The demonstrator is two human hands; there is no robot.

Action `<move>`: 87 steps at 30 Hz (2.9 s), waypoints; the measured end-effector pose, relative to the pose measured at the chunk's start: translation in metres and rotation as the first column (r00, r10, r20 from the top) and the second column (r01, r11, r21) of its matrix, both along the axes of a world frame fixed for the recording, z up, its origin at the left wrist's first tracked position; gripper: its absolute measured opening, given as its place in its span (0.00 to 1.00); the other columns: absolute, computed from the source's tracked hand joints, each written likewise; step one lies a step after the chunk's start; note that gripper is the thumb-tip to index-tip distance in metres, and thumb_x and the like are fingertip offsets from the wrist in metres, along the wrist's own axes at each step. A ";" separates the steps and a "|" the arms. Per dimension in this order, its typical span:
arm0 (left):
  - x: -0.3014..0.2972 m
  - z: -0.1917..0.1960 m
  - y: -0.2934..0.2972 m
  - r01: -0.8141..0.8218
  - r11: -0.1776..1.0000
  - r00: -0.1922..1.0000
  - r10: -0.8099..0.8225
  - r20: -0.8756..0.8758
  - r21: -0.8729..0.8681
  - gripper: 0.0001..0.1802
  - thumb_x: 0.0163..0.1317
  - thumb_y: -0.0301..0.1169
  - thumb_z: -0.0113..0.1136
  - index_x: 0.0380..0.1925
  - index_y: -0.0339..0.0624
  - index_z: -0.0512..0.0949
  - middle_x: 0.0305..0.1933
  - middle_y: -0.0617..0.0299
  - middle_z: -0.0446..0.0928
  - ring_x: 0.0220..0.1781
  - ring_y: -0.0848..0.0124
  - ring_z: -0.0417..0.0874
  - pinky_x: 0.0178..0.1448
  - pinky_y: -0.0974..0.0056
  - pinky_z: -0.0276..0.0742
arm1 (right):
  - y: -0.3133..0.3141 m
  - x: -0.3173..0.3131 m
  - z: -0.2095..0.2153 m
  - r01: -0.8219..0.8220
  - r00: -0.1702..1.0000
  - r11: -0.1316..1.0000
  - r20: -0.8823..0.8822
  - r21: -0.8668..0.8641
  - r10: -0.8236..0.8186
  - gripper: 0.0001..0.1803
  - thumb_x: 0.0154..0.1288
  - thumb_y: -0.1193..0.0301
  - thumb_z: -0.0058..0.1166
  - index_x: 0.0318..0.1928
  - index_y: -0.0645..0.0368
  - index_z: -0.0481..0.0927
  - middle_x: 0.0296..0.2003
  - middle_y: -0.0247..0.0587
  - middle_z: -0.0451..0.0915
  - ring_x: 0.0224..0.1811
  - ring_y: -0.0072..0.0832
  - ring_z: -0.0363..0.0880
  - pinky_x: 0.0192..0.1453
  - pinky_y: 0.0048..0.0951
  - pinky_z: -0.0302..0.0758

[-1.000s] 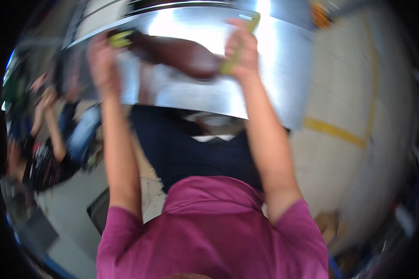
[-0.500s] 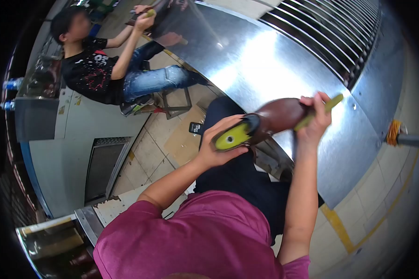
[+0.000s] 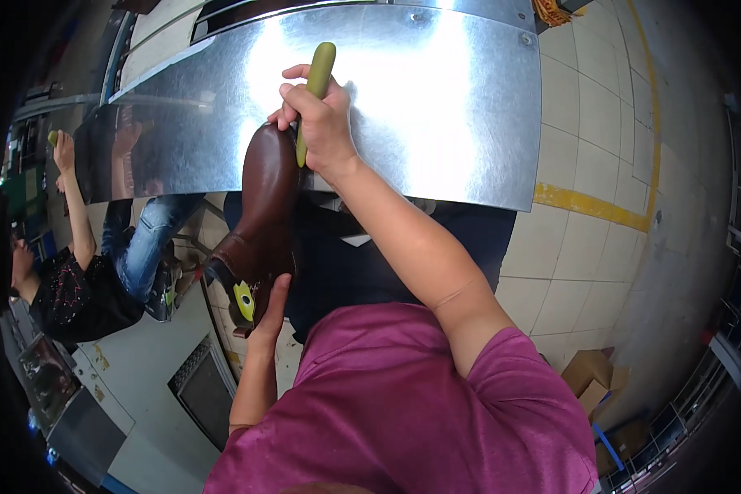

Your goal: Using a finishing tool to apply edge treatment or adhesive to brown boots on a factory assembly line.

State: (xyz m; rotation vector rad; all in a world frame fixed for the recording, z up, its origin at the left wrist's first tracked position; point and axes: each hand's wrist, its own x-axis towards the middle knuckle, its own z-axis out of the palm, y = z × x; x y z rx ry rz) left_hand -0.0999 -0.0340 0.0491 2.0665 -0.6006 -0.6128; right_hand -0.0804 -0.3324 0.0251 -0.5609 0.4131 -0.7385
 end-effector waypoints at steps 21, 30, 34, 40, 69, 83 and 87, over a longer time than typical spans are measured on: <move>0.071 0.029 -0.020 0.399 0.903 0.907 -0.363 0.214 -0.162 0.49 0.52 0.29 0.81 0.75 0.42 0.67 0.77 0.42 0.67 0.77 0.48 0.71 0.76 0.52 0.72 | -0.054 0.057 0.014 -0.709 0.684 0.703 -0.301 -0.060 0.664 0.27 0.60 0.74 0.65 0.58 0.59 0.71 0.18 0.31 0.68 0.13 0.26 0.72 0.27 0.37 0.79; 0.149 0.066 -0.058 0.687 0.722 0.599 -0.627 0.498 0.083 0.51 0.46 0.24 0.74 0.75 0.61 0.69 0.79 0.59 0.66 0.79 0.52 0.67 0.78 0.47 0.67 | -0.083 0.016 0.035 -0.432 0.886 0.861 -0.306 -0.267 0.349 0.23 0.68 0.69 0.61 0.61 0.59 0.72 0.21 0.30 0.66 0.19 0.24 0.71 0.35 0.35 0.81; 0.167 0.052 -0.110 0.755 0.648 0.445 -0.622 0.645 0.104 0.44 0.52 0.20 0.69 0.71 0.65 0.73 0.77 0.64 0.69 0.79 0.52 0.67 0.80 0.44 0.62 | -0.112 -0.041 0.027 -0.244 0.954 0.889 -0.259 -0.387 0.149 0.19 0.70 0.71 0.59 0.59 0.59 0.72 0.24 0.29 0.67 0.24 0.23 0.72 0.42 0.32 0.80; 0.169 0.016 -0.117 0.625 0.680 0.774 -0.473 0.422 -0.384 0.47 0.41 0.10 0.72 0.66 0.57 0.79 0.76 0.63 0.71 0.84 0.52 0.59 0.84 0.45 0.59 | -0.097 -0.050 0.031 -0.138 0.957 0.925 -0.289 -0.354 0.032 0.16 0.72 0.72 0.58 0.57 0.59 0.73 0.25 0.30 0.68 0.26 0.22 0.71 0.49 0.33 0.78; 0.170 0.005 -0.125 0.572 0.784 0.783 -0.435 0.445 -0.240 0.27 0.54 0.19 0.66 0.54 0.55 0.87 0.71 0.60 0.76 0.81 0.51 0.65 0.79 0.52 0.69 | -0.100 -0.018 0.088 -0.132 0.973 0.874 -0.230 -0.467 0.025 0.11 0.71 0.66 0.60 0.35 0.61 0.77 0.15 0.29 0.63 0.13 0.18 0.60 0.18 0.25 0.58; 0.142 0.034 -0.109 0.589 0.768 0.792 -0.488 0.367 -0.251 0.33 0.50 0.17 0.66 0.59 0.53 0.84 0.74 0.62 0.74 0.82 0.52 0.62 0.79 0.54 0.66 | -0.013 0.058 0.093 -0.389 0.915 0.639 -0.360 -0.664 0.183 0.08 0.70 0.66 0.65 0.38 0.57 0.82 0.26 0.21 0.74 0.27 0.11 0.68 0.32 0.19 0.64; 0.131 0.005 -0.089 0.166 0.893 0.985 -0.169 0.031 -0.418 0.25 0.56 0.23 0.75 0.56 0.37 0.83 0.60 0.54 0.85 0.61 0.64 0.85 0.63 0.59 0.81 | -0.029 0.058 0.128 -0.200 0.977 0.794 -0.174 -0.574 0.120 0.13 0.67 0.64 0.63 0.44 0.61 0.81 0.18 0.30 0.73 0.16 0.18 0.68 0.21 0.22 0.63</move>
